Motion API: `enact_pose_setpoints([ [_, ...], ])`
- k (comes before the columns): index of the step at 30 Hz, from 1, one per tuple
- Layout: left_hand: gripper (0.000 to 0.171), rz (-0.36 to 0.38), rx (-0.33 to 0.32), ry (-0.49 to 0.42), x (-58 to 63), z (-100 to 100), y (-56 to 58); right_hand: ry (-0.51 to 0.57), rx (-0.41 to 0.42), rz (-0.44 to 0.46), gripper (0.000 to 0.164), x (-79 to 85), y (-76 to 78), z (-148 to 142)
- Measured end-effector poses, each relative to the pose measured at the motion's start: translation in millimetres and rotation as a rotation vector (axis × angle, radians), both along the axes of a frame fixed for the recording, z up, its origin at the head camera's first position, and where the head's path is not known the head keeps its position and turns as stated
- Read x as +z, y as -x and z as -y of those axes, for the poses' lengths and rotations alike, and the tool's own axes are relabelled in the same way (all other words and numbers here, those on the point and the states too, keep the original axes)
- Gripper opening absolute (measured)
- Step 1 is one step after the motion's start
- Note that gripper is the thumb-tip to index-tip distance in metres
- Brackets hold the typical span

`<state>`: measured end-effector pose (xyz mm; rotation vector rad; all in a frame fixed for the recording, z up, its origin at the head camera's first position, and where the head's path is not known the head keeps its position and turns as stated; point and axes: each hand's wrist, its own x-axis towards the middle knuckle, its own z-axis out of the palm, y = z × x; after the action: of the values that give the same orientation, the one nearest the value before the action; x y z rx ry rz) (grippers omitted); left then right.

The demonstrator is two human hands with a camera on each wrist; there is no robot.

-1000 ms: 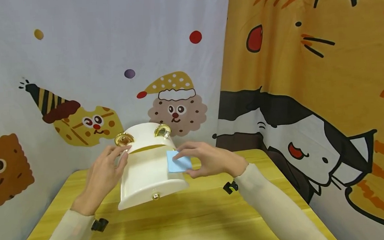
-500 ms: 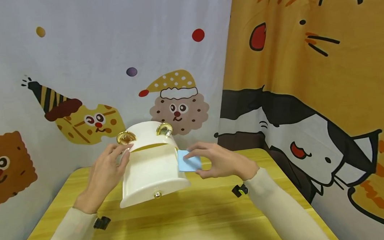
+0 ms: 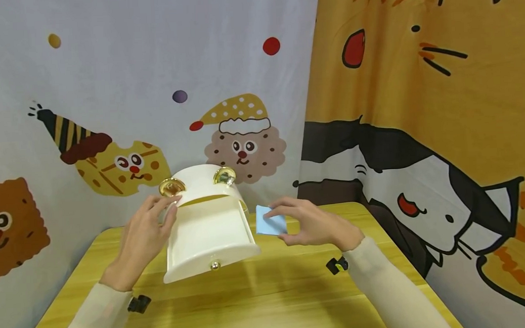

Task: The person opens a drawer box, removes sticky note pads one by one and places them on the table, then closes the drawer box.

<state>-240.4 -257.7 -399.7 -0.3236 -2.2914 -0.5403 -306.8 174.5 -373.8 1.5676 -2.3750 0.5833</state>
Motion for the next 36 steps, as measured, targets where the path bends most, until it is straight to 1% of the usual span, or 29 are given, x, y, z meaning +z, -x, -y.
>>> enact_pose_setpoints([
  [5, 0.029, -0.006, -0.005, -0.005, 0.5, 0, -0.1, 0.0, -0.026, 0.022, 0.055, -6.1, 0.2, -8],
  [8, 0.029, -0.006, -0.005, -0.007, 0.7, 0, -0.2, 0.004, -0.043, 0.02, 0.055, -10.2, 0.9, -13],
  [18, 0.029, -0.007, -0.004, -0.003, 1.1, 1, 1.5, 0.033, -0.142, 0.072, 0.054, -25.0, 3.5, -33],
  [22, 0.028, -0.001, -0.006, -0.009, 0.9, 1, 1.0, 0.021, -0.181, 0.093, 0.053, -32.5, 5.3, -42],
  [27, 0.029, -0.011, -0.007, -0.007, 2.1, 1, 1.1, 0.004, -0.226, 0.116, 0.054, -39.8, 7.3, -50],
  [31, 0.03, -0.001, -0.004, -0.007, 3.0, 0, 1.1, -0.002, -0.258, 0.128, 0.054, -43.7, 7.3, -55],
  [36, 0.03, 0.024, 0.004, -0.01, 2.6, -1, 0.1, -0.015, -0.274, 0.13, 0.053, -49.3, 8.2, -59],
])
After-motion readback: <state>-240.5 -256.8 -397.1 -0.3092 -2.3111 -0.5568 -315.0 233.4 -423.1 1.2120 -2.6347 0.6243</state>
